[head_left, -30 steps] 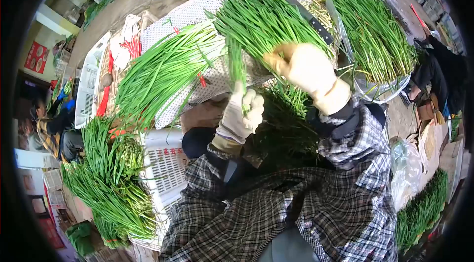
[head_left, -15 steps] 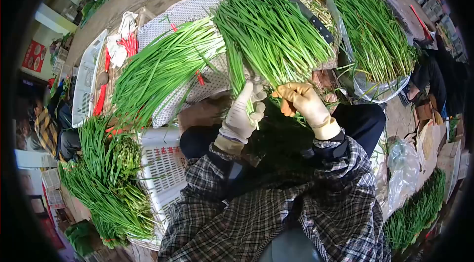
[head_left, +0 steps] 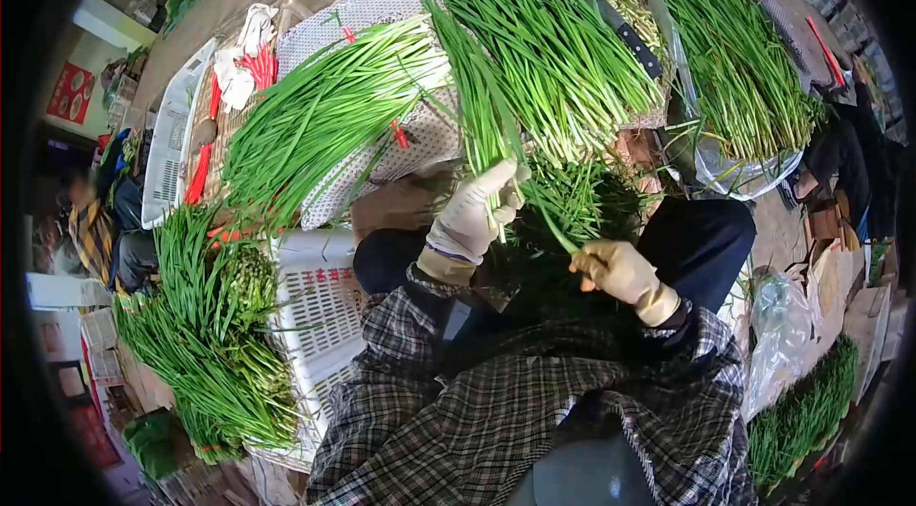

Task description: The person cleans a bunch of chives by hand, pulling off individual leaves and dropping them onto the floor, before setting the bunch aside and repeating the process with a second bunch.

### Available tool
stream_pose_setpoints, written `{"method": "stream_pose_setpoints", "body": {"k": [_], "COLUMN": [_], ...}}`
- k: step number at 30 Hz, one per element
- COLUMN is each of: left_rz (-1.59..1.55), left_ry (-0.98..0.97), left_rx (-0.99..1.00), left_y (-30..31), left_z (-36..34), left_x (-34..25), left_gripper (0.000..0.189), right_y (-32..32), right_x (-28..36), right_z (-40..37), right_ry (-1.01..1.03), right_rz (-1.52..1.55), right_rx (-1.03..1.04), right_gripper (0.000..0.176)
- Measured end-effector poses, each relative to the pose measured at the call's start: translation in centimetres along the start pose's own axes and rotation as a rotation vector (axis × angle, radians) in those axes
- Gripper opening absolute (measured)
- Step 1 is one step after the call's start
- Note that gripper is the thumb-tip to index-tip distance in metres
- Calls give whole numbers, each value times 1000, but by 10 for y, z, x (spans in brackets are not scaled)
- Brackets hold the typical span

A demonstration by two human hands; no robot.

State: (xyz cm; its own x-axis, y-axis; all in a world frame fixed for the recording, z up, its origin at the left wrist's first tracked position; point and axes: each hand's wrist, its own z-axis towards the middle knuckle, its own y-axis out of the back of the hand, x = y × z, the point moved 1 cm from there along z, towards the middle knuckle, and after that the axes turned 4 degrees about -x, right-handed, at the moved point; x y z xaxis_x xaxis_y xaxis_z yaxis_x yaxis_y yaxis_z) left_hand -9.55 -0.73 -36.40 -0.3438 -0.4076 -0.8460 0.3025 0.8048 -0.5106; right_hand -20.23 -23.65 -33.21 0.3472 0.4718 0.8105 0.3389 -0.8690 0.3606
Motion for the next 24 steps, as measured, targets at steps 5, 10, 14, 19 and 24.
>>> {"method": "stream_pose_setpoints", "body": {"k": [5,10,14,19,24], "left_rz": [-276,-248,869,-144,196], "left_ry": [264,193,-510,151,-55], "left_rx": [-195,-107,43,-19,-40], "left_y": [-17,-7,10,-15,6], "left_z": [1,9,9,6,7], "left_x": [-16,-1,11,-7,18], "left_gripper": [36,39,45,31,35], "right_y": [-5,-9,-25,-13,-21], "right_x": [2,82,80,64,47], "right_z": [0,53,87,83,81], "right_ry": [443,496,382,316,308], "right_rz": [-640,-334,-326,-60,295], "right_rx": [-250,-629,-535,-432,-329], "right_gripper": [26,33,27,14,7]}}
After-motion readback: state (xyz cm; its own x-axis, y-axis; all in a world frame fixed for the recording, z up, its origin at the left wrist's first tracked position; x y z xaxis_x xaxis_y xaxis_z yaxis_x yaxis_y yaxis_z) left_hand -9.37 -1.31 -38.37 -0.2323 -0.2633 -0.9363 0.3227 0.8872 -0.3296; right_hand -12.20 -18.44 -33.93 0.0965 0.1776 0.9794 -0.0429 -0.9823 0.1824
